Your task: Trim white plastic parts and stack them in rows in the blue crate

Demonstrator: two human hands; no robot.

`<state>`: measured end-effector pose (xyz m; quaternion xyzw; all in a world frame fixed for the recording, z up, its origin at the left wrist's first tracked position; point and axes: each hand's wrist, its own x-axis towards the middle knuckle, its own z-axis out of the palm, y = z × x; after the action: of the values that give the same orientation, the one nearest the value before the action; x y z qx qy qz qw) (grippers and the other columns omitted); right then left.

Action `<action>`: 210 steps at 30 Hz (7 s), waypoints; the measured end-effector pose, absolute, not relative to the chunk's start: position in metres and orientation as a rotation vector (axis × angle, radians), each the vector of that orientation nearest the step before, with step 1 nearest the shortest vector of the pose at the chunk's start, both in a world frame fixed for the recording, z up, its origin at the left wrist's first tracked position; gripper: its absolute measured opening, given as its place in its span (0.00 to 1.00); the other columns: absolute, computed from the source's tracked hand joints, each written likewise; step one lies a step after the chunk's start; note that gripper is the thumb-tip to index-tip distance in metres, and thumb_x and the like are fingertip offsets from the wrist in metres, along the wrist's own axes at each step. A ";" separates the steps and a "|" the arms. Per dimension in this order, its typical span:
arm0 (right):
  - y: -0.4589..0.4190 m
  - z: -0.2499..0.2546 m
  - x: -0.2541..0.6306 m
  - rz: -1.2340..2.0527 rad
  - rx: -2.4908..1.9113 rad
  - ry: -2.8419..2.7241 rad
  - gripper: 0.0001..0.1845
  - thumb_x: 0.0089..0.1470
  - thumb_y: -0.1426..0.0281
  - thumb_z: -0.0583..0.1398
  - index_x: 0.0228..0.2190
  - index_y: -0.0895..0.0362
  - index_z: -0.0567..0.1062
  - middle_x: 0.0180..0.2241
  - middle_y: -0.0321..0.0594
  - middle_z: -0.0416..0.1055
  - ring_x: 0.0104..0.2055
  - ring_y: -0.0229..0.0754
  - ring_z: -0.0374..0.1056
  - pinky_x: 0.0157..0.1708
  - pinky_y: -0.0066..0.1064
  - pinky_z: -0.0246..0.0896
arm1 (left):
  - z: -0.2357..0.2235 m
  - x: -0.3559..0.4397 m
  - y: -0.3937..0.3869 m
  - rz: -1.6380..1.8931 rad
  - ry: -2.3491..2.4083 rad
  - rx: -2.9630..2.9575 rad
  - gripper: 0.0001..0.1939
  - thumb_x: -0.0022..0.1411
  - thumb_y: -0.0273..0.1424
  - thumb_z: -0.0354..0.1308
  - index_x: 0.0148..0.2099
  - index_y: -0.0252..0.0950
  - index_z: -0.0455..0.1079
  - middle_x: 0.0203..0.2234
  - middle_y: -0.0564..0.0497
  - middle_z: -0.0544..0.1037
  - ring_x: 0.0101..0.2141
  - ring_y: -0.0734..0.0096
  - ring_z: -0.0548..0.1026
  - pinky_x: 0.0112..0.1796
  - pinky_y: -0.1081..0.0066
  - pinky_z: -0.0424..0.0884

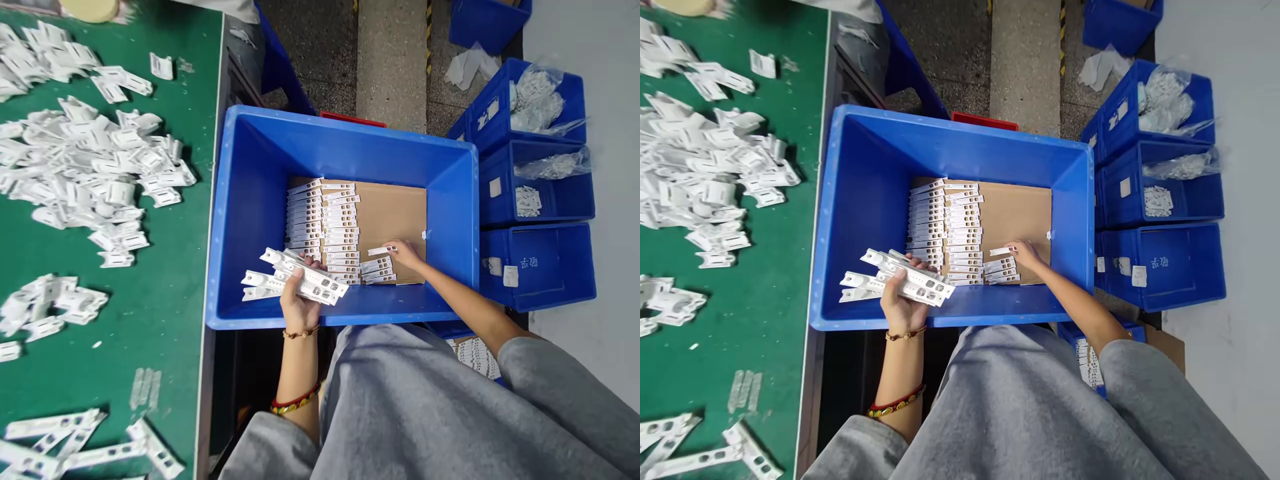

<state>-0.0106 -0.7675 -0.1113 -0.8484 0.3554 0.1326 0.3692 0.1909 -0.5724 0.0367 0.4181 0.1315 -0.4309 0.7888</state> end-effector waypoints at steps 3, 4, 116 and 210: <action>-0.766 -0.117 -0.006 0.304 -2.244 0.845 0.17 0.58 0.79 0.58 0.46 0.56 0.79 0.48 0.44 0.77 0.52 0.47 0.68 0.56 0.41 0.56 | 0.038 0.191 -0.572 -0.943 0.271 0.918 0.18 0.45 0.32 0.70 0.40 0.37 0.75 0.30 0.54 0.72 0.32 0.74 0.73 0.40 0.74 0.73; -0.765 -0.119 -0.004 0.295 -2.264 0.823 0.16 0.58 0.78 0.58 0.46 0.56 0.79 0.47 0.44 0.77 0.52 0.47 0.67 0.56 0.41 0.55 | 0.038 0.190 -0.572 -0.948 0.268 0.921 0.18 0.45 0.32 0.70 0.40 0.37 0.75 0.30 0.54 0.72 0.32 0.74 0.73 0.40 0.74 0.73; -0.768 -0.037 0.082 -0.262 -1.588 0.827 0.05 0.57 0.68 0.59 0.36 0.56 0.71 0.38 0.39 0.77 0.38 0.41 0.75 0.40 0.32 0.69 | 0.020 0.182 -0.575 -1.176 0.173 1.307 0.19 0.36 0.26 0.72 0.35 0.35 0.76 0.29 0.50 0.81 0.31 0.64 0.79 0.35 0.67 0.75; -0.731 -0.065 0.054 -0.200 -1.691 0.761 0.12 0.57 0.63 0.61 0.42 0.53 0.77 0.44 0.41 0.73 0.44 0.43 0.70 0.47 0.38 0.67 | 0.007 0.179 -0.574 -1.064 0.185 1.396 0.23 0.39 0.27 0.66 0.42 0.37 0.72 0.39 0.49 0.81 0.44 0.56 0.78 0.49 0.59 0.71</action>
<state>0.0537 -0.7308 -0.0645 -0.7282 0.3278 -0.0862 0.5957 0.1788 -0.5741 0.0071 0.6109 0.0809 -0.4658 0.6351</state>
